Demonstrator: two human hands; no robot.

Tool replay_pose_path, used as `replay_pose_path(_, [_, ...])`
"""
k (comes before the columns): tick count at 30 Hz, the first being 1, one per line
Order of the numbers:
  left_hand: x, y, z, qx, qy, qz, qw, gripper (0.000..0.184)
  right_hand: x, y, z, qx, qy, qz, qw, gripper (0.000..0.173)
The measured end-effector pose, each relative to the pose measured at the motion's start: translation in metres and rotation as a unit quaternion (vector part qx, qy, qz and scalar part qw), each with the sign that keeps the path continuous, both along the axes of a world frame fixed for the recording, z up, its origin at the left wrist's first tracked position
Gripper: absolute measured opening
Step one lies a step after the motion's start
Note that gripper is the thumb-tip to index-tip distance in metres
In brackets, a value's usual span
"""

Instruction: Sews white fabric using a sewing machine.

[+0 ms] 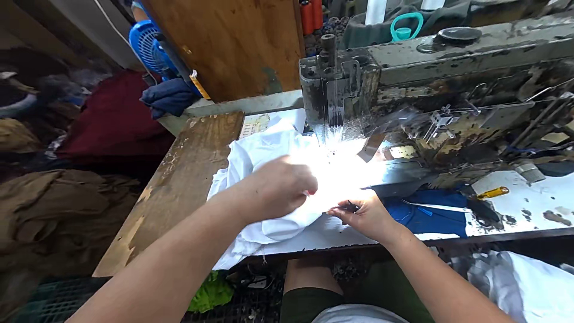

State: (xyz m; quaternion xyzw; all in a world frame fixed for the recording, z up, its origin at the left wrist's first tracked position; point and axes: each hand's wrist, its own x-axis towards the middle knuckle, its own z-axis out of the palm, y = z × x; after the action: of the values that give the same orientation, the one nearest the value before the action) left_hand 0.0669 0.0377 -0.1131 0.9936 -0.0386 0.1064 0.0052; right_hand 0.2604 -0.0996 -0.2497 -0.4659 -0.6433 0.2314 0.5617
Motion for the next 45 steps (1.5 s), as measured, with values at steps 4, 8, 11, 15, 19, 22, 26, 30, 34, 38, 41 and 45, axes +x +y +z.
replay_pose_path(4, [0.006,-0.012,0.004,0.098,0.041,-0.02,0.994,0.019,-0.001,-0.001,0.0,-0.007,-0.002,0.002,1.0,0.016])
replay_pose_path(8, [0.007,0.019,0.005,0.149,0.044,0.023,0.988,0.02,-0.003,0.001,0.002,-0.015,0.007,0.001,1.0,0.014])
replay_pose_path(11, [0.009,0.01,0.002,0.035,0.03,-0.001,0.999,0.013,-0.002,0.0,0.002,-0.015,0.011,-0.001,1.0,0.014])
replay_pose_path(15, [0.014,-0.016,0.008,0.03,0.051,-0.035,0.998,0.019,0.0,-0.001,0.001,-0.011,0.027,0.01,1.0,0.015])
replay_pose_path(19, [0.007,0.015,0.02,0.119,0.037,0.024,0.992,0.018,-0.002,0.001,0.0,-0.017,0.05,0.018,0.998,0.013])
replay_pose_path(22, [0.004,0.016,0.021,0.073,0.032,0.029,0.996,0.017,-0.003,0.001,-0.001,-0.019,0.059,0.016,0.998,0.013])
replay_pose_path(26, [0.008,-0.01,0.021,0.02,0.044,0.017,0.999,0.024,-0.002,0.0,-0.001,-0.015,0.058,0.014,0.998,0.014])
replay_pose_path(30, [0.01,0.0,0.026,0.144,0.051,0.065,0.986,0.024,-0.002,0.001,-0.005,-0.003,0.061,0.018,0.998,0.013])
replay_pose_path(34, [0.013,-0.006,0.021,0.109,0.052,0.06,0.991,0.024,-0.002,0.0,-0.002,-0.009,0.069,0.014,0.997,0.011])
replay_pose_path(38, [0.018,-0.021,0.023,0.054,0.099,0.05,0.992,0.029,-0.002,-0.002,-0.004,-0.003,0.069,0.016,0.998,0.01])
replay_pose_path(41, [0.02,-0.024,0.026,0.068,0.107,0.051,0.991,0.028,-0.003,-0.004,-0.005,-0.004,0.066,0.012,0.998,0.011])
replay_pose_path(45, [0.022,-0.027,0.025,0.084,0.095,0.042,0.991,0.029,-0.003,-0.005,-0.002,-0.011,0.068,0.008,0.998,0.012])
